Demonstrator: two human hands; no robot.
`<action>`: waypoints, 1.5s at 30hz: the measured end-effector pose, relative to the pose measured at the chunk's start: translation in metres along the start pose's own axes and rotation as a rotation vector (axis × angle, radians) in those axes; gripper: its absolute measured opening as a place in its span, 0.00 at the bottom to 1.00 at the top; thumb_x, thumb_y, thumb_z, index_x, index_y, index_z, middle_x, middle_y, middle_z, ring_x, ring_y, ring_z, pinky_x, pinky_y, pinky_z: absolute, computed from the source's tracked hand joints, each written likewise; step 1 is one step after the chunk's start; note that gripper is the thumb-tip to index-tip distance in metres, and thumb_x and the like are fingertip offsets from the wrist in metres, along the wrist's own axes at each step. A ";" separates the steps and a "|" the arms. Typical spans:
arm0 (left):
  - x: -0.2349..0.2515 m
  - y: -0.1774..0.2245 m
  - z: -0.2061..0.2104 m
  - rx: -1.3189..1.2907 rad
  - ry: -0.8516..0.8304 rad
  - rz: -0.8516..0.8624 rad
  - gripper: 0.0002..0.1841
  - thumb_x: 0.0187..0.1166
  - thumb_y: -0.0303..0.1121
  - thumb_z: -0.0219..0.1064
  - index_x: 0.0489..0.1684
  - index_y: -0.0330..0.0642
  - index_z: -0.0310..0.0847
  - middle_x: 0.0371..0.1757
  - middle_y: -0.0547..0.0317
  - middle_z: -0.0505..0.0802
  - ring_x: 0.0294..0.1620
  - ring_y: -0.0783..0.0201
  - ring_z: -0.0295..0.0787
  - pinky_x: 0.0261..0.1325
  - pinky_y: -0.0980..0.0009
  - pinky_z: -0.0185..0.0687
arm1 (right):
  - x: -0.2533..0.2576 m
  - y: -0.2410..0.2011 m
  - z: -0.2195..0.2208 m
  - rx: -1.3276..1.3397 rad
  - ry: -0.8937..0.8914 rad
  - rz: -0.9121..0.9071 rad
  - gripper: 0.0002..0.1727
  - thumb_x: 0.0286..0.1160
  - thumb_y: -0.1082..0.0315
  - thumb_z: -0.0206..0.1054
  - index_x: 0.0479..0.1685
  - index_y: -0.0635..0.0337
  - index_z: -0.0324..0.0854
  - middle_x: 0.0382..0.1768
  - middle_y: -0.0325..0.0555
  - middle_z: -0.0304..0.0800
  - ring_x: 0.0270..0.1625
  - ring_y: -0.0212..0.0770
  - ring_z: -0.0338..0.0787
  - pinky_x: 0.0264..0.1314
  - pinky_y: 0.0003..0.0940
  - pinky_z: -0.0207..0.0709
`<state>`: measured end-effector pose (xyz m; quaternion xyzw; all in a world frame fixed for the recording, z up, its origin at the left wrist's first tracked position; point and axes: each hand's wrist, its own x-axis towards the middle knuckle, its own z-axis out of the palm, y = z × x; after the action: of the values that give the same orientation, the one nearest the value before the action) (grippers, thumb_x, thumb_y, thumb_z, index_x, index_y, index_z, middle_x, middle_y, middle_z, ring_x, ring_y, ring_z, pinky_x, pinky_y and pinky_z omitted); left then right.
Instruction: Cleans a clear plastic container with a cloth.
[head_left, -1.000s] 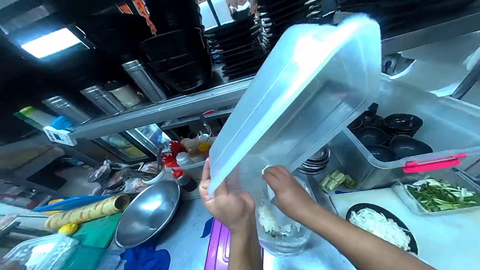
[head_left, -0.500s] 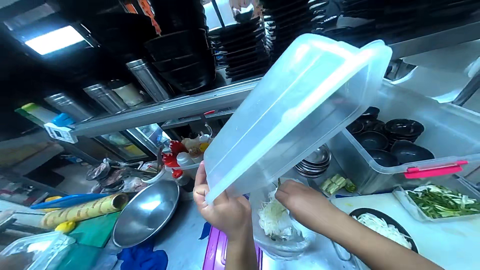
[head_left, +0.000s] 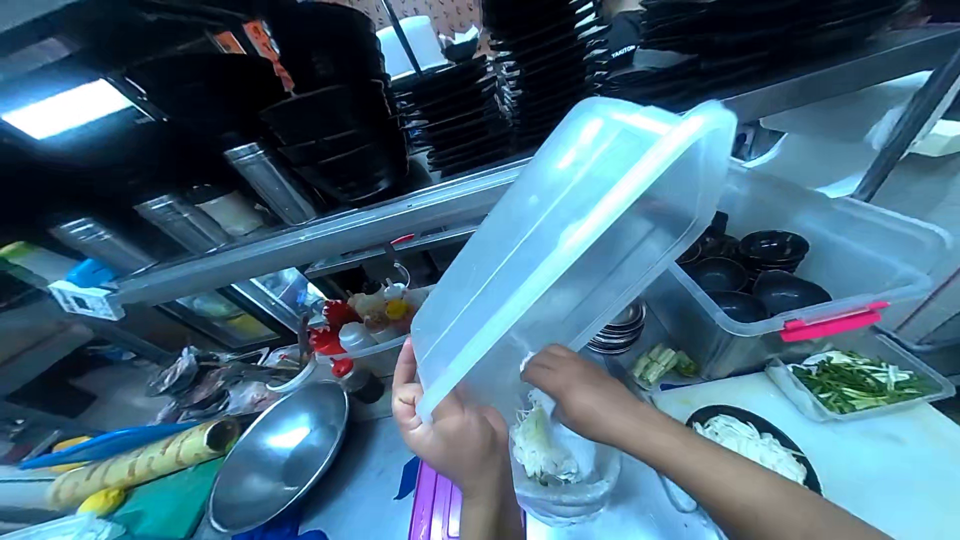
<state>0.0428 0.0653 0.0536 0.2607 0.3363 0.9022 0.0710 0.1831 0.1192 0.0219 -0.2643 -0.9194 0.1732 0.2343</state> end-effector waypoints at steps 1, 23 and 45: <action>0.004 -0.003 -0.002 0.009 0.019 -0.014 0.09 0.77 0.15 0.53 0.47 0.39 0.67 0.75 0.46 0.78 0.71 0.49 0.83 0.63 0.46 0.88 | -0.005 0.001 -0.008 0.145 -0.057 0.042 0.22 0.68 0.80 0.66 0.62 0.57 0.87 0.62 0.50 0.91 0.72 0.49 0.84 0.79 0.48 0.75; -0.022 -0.038 -0.035 0.169 0.051 -0.472 0.17 0.88 0.18 0.52 0.70 0.35 0.56 0.63 0.32 0.89 0.37 0.35 0.97 0.38 0.45 0.97 | -0.014 0.025 -0.131 0.871 0.936 -0.395 0.23 0.83 0.70 0.46 0.70 0.67 0.77 0.73 0.54 0.83 0.75 0.48 0.83 0.80 0.42 0.76; -0.019 -0.022 -0.016 0.191 -0.068 -0.185 0.16 0.88 0.21 0.54 0.70 0.39 0.62 0.67 0.45 0.90 0.44 0.44 0.98 0.46 0.50 0.98 | 0.020 0.059 -0.100 0.742 0.608 0.292 0.10 0.85 0.79 0.53 0.55 0.74 0.76 0.37 0.40 0.85 0.37 0.19 0.84 0.42 0.12 0.79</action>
<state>0.0495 0.0672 0.0211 0.2647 0.4405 0.8463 0.1403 0.2446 0.1969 0.0860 -0.3273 -0.6396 0.4347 0.5430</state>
